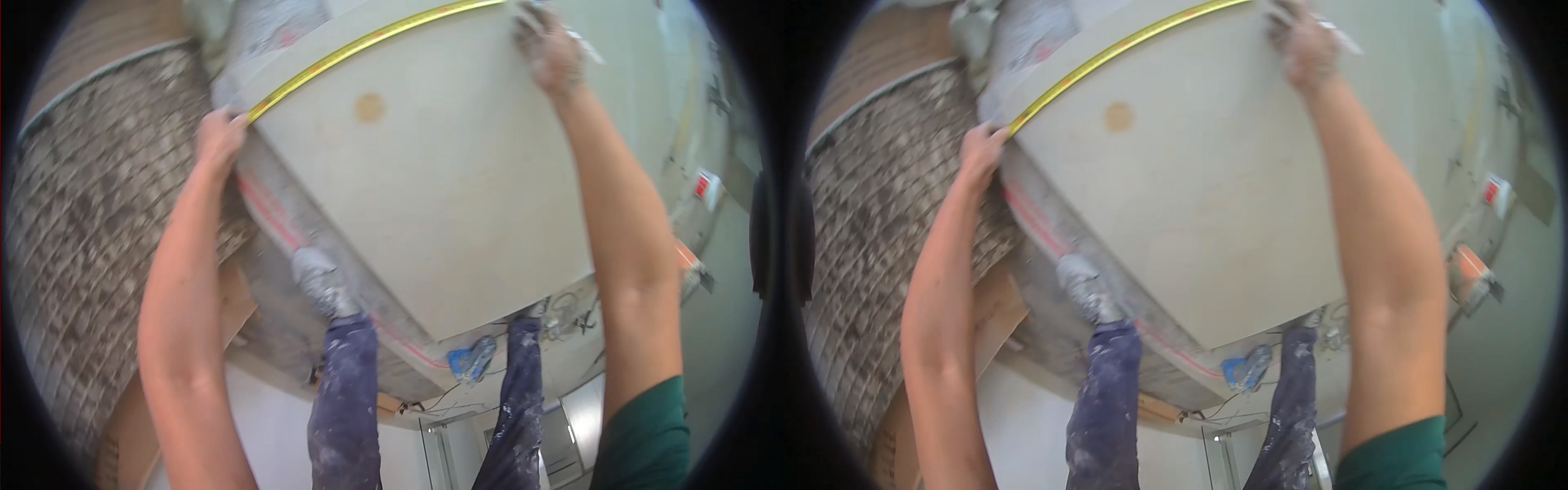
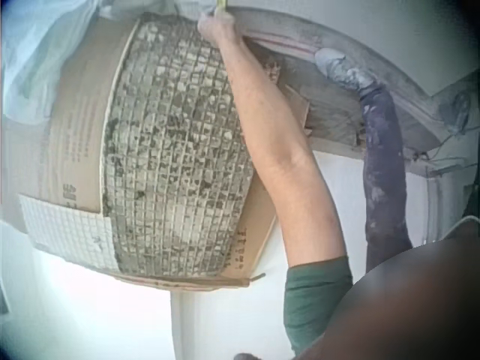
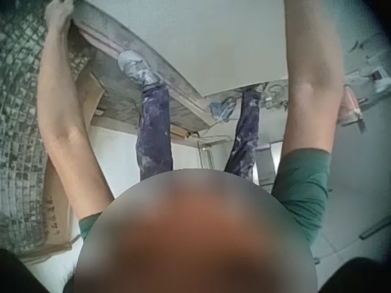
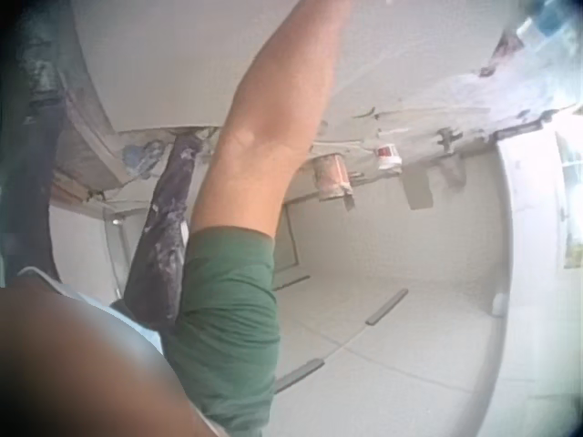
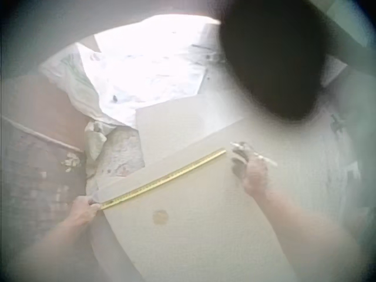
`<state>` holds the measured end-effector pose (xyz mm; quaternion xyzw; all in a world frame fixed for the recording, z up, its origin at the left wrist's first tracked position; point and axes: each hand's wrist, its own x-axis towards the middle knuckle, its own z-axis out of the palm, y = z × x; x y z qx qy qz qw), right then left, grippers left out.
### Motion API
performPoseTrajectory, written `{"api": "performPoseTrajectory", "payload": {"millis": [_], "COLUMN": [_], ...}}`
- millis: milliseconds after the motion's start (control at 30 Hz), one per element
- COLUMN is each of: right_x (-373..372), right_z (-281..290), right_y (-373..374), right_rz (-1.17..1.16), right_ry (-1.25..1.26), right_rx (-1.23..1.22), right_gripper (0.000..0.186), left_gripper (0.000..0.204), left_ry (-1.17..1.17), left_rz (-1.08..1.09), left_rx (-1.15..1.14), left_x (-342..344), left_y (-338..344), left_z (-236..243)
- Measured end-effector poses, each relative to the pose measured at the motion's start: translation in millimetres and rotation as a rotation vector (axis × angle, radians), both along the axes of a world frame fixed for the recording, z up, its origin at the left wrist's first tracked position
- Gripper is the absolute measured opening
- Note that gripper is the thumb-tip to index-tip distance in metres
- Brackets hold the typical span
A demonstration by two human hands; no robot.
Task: Measuring floor sections and tiles, marking tiles for cutting, and smoothing mortar for installation.
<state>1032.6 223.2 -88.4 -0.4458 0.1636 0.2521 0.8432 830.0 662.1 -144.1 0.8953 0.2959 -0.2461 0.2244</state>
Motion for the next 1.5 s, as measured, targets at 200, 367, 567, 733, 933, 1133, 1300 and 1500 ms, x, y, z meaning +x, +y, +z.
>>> {"api": "performPoseTrajectory", "payload": {"millis": [200,367,567,733,933,1133,1300,1500], "right_x": [6,12,16,17,29,39,22,6], "right_z": [58,52,40,40,13,18,17,26], "right_y": [32,25,23,28,-8,22,28,10], "right_rz": [0.003,-0.002,0.042,0.058,0.295,0.074,0.159,0.252], "right_ry": [0.035,0.044,0.041,0.012,-0.288,-0.211,-0.197,-0.213], "right_rx": [-0.857,-0.846,-0.894,-0.962,-0.551,-1.024,-0.871,-0.787], "right_gripper": [0.039,0.039,0.035,0.034,0.032,0.020,0.021,0.021], "left_gripper": [0.026,0.024,0.023,0.025,0.027,0.036,0.027,0.022], "left_ry": [-0.037,0.015,0.002,-0.017,-0.086,0.021,-0.048,-0.027], "left_rz": [0.089,0.123,0.126,0.124,0.177,-0.016,0.068,0.062], "left_rx": [-0.095,-0.099,-0.089,-0.088,-0.122,0.053,-0.031,-0.033], "left_x": [6,11,11,9,8,32,21,8], "left_y": [-16,-24,-23,-23,-6,-9,0,-11], "left_z": [4,10,13,10,-10,-17,-12,-10]}}
